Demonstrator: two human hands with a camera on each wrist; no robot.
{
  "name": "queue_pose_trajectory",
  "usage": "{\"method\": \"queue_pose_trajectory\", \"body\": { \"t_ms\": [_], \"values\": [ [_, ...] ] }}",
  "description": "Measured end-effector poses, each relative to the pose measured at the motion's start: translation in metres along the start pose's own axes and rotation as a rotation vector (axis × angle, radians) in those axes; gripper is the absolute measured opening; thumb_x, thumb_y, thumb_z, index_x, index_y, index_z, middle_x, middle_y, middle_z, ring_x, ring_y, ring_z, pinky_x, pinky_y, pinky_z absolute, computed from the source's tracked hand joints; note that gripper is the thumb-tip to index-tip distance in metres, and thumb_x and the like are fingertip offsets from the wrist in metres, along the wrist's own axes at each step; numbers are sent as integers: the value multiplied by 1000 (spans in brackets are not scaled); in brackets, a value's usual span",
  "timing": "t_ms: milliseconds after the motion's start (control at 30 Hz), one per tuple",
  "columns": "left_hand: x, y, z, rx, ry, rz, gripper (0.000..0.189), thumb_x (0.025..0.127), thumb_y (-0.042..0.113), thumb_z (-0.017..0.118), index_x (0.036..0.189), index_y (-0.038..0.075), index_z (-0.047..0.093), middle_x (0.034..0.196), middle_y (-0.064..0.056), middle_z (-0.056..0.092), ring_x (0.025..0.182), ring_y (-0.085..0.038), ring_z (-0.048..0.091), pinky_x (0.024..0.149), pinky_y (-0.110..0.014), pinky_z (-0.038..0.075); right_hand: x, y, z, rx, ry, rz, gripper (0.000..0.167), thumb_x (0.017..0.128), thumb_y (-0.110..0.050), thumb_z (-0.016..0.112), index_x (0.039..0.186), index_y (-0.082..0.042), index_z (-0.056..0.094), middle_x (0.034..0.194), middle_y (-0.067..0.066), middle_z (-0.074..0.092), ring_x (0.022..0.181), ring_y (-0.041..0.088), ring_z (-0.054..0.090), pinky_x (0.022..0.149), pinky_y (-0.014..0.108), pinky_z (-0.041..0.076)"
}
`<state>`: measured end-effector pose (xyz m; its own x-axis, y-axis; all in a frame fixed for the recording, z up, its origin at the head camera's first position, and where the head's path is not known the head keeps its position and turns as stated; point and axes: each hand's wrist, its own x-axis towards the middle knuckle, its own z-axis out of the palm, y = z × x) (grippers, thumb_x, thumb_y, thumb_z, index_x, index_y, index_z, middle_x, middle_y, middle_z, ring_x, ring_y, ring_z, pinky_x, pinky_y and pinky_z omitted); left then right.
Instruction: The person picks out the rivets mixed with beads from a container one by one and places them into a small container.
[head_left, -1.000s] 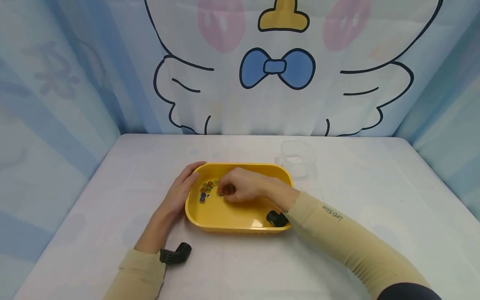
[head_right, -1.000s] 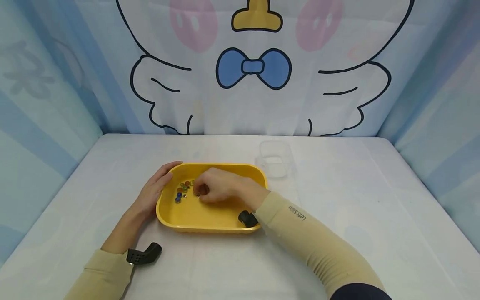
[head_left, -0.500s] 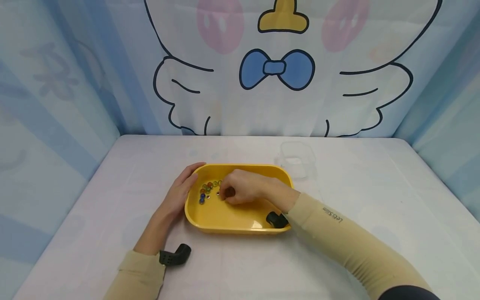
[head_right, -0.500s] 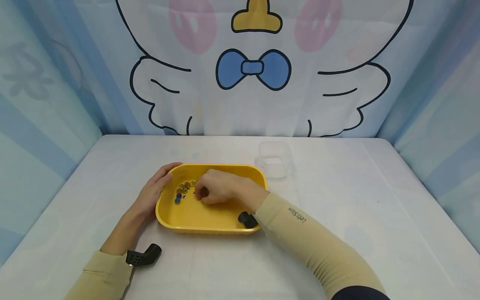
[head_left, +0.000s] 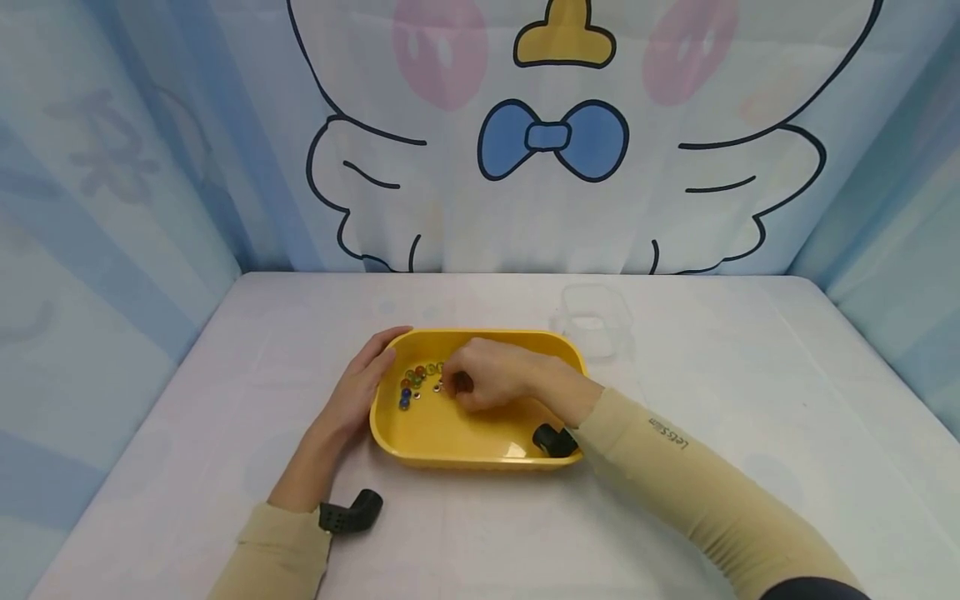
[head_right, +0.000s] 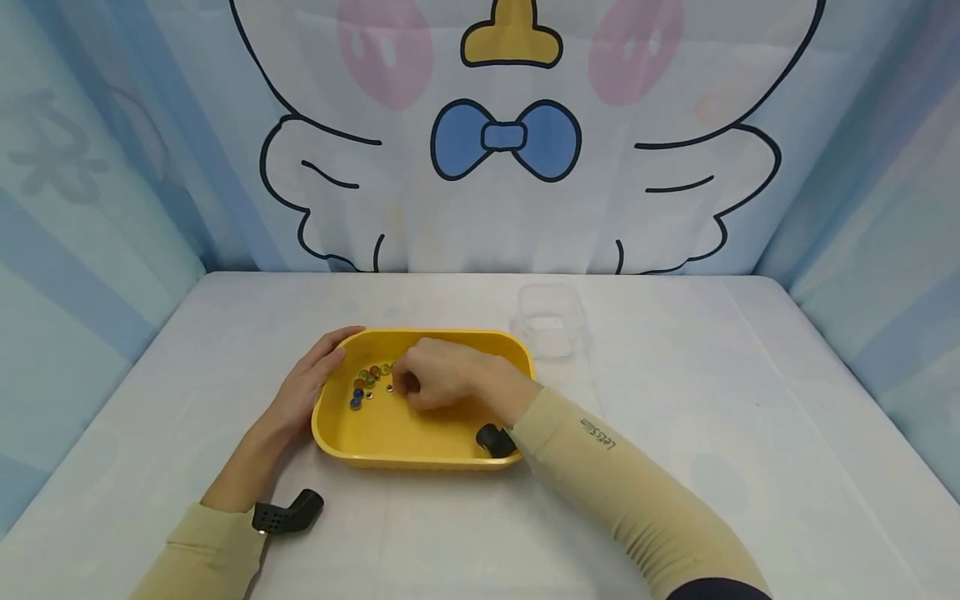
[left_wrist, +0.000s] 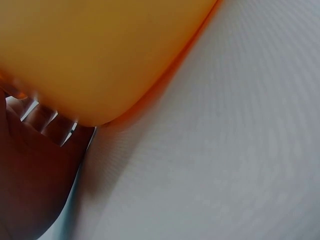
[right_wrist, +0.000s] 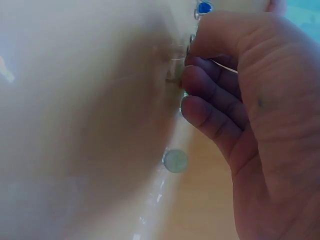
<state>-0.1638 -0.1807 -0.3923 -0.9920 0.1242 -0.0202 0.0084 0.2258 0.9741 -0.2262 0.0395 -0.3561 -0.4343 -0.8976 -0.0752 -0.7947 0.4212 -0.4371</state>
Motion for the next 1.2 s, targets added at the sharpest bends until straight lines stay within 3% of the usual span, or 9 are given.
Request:
{"method": "queue_pose_trajectory", "body": {
  "t_ms": [167, 433, 800, 1200],
  "values": [
    [0, 0, 0, -6, 0, -5, 43, 110, 28, 33, 152, 20, 40, 154, -3, 41, 142, -23, 34, 121, -45, 18, -3, 0, -3, 31, 56, -19, 8, 86, -4, 67, 91, -10, 70, 84, -4, 61, 76, 10, 54, 69, 23, 48],
    [0, 1, 1, -9, -1, -5, 43, 110, 27, 33, 152, 20, 40, 155, -3, 41, 143, -23, 33, 121, -46, 17, -9, -1, -10, 130, 146, 27, 11, 87, -2, 67, 95, -7, 70, 86, -3, 61, 78, 13, 54, 71, 24, 49],
    [1, 1, 0, -15, -7, -29, 44, 110, 27, 33, 153, 21, 40, 156, -3, 40, 143, -23, 33, 121, -46, 17, -10, 3, -11, 174, 245, -49, 10, 85, -1, 67, 94, -3, 69, 83, -2, 60, 74, 12, 54, 67, 25, 49],
    [1, 2, 0, -22, -6, -24, 44, 110, 26, 33, 153, 20, 40, 155, -3, 40, 143, -23, 34, 121, -46, 18, -16, 3, -17, 214, 354, -45, 12, 85, 0, 67, 97, -1, 70, 83, -2, 61, 73, 14, 53, 65, 26, 49]
  ]
}}
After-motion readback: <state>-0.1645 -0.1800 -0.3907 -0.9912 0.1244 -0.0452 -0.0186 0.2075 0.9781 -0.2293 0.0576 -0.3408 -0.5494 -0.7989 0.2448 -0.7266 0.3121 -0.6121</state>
